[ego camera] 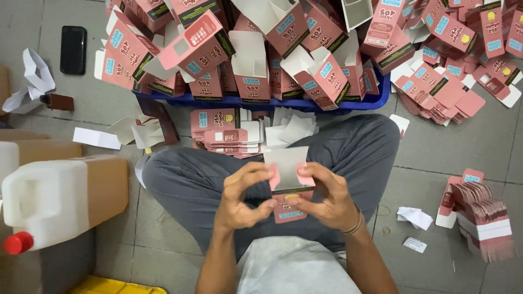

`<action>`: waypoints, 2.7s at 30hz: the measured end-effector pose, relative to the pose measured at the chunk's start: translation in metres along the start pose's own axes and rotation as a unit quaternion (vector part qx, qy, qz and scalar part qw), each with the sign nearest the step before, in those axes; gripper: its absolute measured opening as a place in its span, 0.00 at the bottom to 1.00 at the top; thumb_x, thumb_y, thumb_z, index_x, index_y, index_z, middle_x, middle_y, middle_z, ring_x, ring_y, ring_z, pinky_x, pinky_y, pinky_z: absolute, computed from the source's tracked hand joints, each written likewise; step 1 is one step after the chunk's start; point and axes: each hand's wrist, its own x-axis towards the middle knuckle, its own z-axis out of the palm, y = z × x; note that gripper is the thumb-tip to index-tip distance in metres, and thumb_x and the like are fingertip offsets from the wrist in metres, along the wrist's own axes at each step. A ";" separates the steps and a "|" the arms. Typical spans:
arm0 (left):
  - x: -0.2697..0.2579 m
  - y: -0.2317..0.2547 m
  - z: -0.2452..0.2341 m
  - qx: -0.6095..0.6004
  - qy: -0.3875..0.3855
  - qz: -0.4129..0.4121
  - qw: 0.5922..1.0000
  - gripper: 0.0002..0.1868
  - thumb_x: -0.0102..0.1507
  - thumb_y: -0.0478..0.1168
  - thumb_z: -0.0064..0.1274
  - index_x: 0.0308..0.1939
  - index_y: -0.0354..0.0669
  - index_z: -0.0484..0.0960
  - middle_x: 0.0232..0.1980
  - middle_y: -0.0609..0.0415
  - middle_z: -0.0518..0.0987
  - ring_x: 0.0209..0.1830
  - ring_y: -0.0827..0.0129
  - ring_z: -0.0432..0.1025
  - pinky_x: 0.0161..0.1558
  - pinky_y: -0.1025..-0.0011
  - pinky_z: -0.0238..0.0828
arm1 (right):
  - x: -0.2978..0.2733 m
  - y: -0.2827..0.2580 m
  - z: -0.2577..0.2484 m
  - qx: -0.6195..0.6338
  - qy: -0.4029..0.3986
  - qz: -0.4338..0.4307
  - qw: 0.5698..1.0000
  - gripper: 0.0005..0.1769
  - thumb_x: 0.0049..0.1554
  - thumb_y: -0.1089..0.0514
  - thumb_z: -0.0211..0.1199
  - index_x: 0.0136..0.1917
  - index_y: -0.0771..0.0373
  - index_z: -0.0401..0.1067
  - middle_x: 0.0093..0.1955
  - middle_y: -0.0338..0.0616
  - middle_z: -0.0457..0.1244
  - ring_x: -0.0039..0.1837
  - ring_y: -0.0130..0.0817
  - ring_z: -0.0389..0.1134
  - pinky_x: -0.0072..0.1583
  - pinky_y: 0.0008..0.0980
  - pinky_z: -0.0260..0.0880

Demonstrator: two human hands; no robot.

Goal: Folding flat-packed cardboard boxes into their final shape and placing them in a storage bin.

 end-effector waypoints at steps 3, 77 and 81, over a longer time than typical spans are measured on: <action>-0.001 -0.003 0.002 -0.017 -0.013 0.010 1.000 0.22 0.54 0.46 0.68 0.46 0.36 0.86 0.43 0.40 0.80 0.36 0.52 0.76 0.41 0.57 0.76 | 0.001 -0.008 -0.005 -0.007 -0.026 -0.015 1.000 0.29 0.42 0.62 0.82 0.55 0.69 0.75 0.51 0.58 0.69 0.43 0.39 0.71 0.45 0.34 0.74; 0.026 -0.028 0.032 0.010 -0.207 -0.046 0.977 0.36 0.54 0.53 0.68 0.62 0.44 0.76 0.69 0.36 0.68 0.68 0.33 0.64 0.67 0.39 0.59 | 0.002 0.041 -0.034 0.147 0.021 0.389 0.909 0.31 0.60 0.54 0.52 0.75 0.60 0.58 0.53 0.57 0.63 0.46 0.36 0.64 0.43 0.28 0.68; 0.018 -0.051 0.052 0.016 -0.106 -0.067 0.992 0.25 0.55 0.43 0.71 0.54 0.45 0.82 0.52 0.50 0.82 0.52 0.49 0.76 0.57 0.52 0.70 | 0.003 0.033 -0.050 0.160 0.011 0.401 0.902 0.53 0.56 0.20 0.36 0.80 0.58 0.48 0.62 0.73 0.62 0.47 0.56 0.73 0.32 0.48 0.79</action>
